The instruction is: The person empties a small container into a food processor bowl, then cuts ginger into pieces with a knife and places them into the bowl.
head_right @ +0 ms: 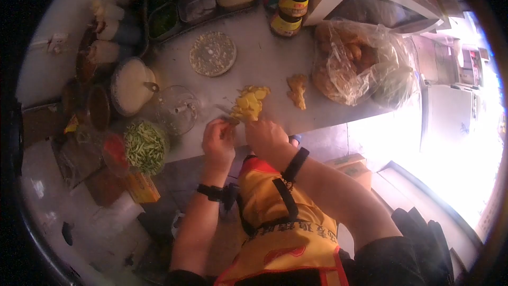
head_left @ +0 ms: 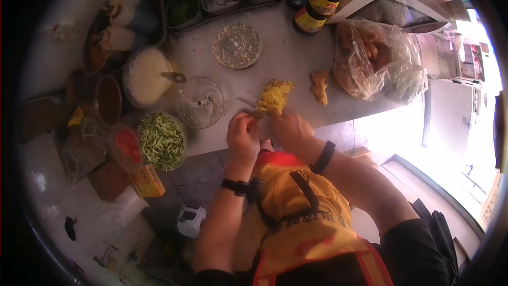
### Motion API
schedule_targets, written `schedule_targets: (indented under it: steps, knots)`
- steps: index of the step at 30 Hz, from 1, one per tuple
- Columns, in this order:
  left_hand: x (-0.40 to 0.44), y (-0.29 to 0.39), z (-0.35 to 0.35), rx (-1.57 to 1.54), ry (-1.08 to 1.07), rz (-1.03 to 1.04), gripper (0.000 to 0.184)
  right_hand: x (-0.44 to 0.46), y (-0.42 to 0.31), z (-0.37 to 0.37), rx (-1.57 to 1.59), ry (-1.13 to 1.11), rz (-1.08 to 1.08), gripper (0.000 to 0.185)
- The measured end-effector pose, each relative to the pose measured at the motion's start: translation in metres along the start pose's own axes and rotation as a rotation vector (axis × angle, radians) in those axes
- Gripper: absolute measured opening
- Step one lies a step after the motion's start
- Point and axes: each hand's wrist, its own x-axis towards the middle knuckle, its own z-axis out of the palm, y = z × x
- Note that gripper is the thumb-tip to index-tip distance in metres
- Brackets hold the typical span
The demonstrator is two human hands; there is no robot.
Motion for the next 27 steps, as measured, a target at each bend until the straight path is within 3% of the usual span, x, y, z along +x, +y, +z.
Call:
schedule_targets:
  steps: [2,5,8,10,14,22,27]
  knots:
    - [-0.004,0.011,0.006,-0.098,0.068,-0.217,0.011,-0.006,0.000,0.004,0.044,0.044,0.027,0.027]
    - [-0.003,0.017,0.004,-0.031,0.005,-0.286,0.010,-0.023,-0.006,-0.011,0.107,0.055,0.054,0.027]
    - [0.000,0.014,0.009,0.019,0.048,-0.232,0.013,-0.020,-0.004,-0.018,0.057,-0.039,0.115,0.043]
    - [0.002,0.013,0.008,-0.006,0.065,-0.214,0.012,-0.015,0.005,-0.006,0.117,-0.004,-0.021,0.041]
    - [0.000,0.011,0.005,-0.111,0.071,-0.191,0.011,-0.002,0.000,-0.007,0.107,-0.076,-0.003,0.041]
    - [0.003,-0.002,-0.002,-0.070,-0.008,-0.060,0.011,-0.023,-0.003,-0.018,0.033,0.050,0.096,0.025]
    - [0.003,-0.008,-0.002,-0.018,-0.016,-0.004,0.009,-0.014,-0.001,-0.024,-0.037,-0.014,0.006,0.025]
